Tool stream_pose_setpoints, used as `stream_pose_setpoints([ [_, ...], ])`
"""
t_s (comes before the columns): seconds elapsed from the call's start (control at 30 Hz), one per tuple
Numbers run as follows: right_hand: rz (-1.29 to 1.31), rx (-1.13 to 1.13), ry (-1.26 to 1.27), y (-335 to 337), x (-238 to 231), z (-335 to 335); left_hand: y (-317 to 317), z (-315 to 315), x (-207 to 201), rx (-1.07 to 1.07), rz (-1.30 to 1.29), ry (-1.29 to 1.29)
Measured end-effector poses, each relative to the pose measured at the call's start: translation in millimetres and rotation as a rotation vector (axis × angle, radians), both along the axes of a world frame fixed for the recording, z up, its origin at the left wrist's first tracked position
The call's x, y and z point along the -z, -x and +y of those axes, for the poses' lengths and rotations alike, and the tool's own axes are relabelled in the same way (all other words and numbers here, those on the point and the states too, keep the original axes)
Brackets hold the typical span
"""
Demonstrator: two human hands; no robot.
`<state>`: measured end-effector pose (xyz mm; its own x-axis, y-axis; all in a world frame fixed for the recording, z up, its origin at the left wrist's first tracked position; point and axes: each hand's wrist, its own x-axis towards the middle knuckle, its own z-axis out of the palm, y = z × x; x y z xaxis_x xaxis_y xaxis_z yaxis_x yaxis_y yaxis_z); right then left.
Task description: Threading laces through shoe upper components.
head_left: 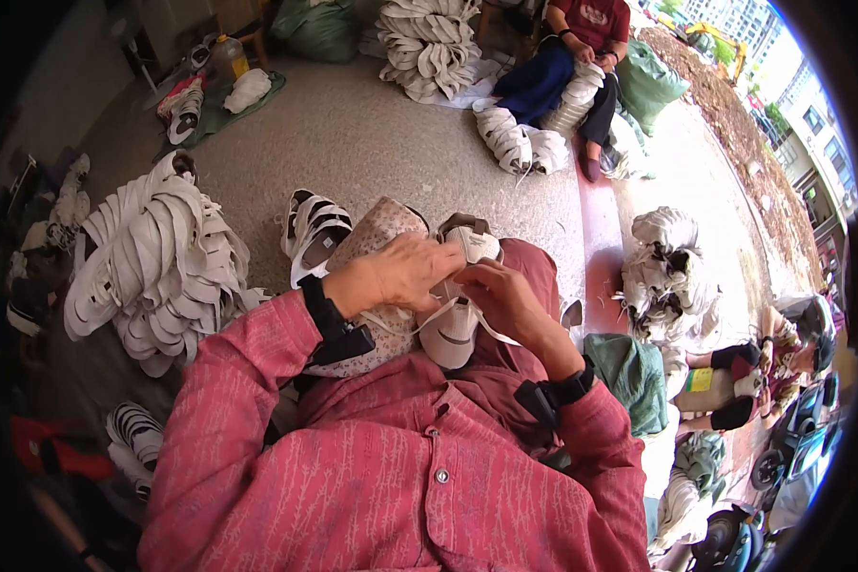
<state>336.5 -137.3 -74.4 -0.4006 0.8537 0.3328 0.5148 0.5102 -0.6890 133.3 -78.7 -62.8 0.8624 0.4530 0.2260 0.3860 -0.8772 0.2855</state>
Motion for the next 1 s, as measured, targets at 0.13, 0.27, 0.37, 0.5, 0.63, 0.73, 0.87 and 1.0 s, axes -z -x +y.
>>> stream_pose_setpoints([
  [0.13, -0.048, -0.156, 0.07, 2.8, 4.7, 16.2, 5.3, 8.2, 4.0, 0.002, 0.086, 0.226],
  [0.27, -0.139, -0.178, 0.112, 2.8, 7.1, 27.7, 13.2, 9.1, 20.7, 0.037, -0.062, 0.304],
  [0.37, -0.245, -0.307, 0.077, -0.6, 12.1, 41.5, 9.8, 7.2, 33.0, -0.001, -0.122, 0.241],
  [0.5, -0.222, -0.355, 0.209, -2.1, 7.4, 51.1, 11.1, 6.5, 31.9, 0.004, -0.207, 0.297],
  [0.63, -0.103, -0.346, 0.359, -2.7, 8.8, 55.2, 10.4, 8.0, 35.6, 0.032, -0.266, 0.264],
  [0.73, -0.104, -0.368, 0.237, -6.3, 13.7, 53.2, 8.3, 6.5, 38.8, 0.045, -0.315, 0.209],
  [0.87, -0.252, -0.32, 0.014, -6.8, 22.8, 46.8, 6.4, 8.4, 39.5, 0.047, -0.285, 0.251],
  [1.0, -0.352, 0.152, -0.48, -57.5, -10.5, 64.5, 5.9, 7.0, 29.6, 0.049, -0.183, 0.334],
])
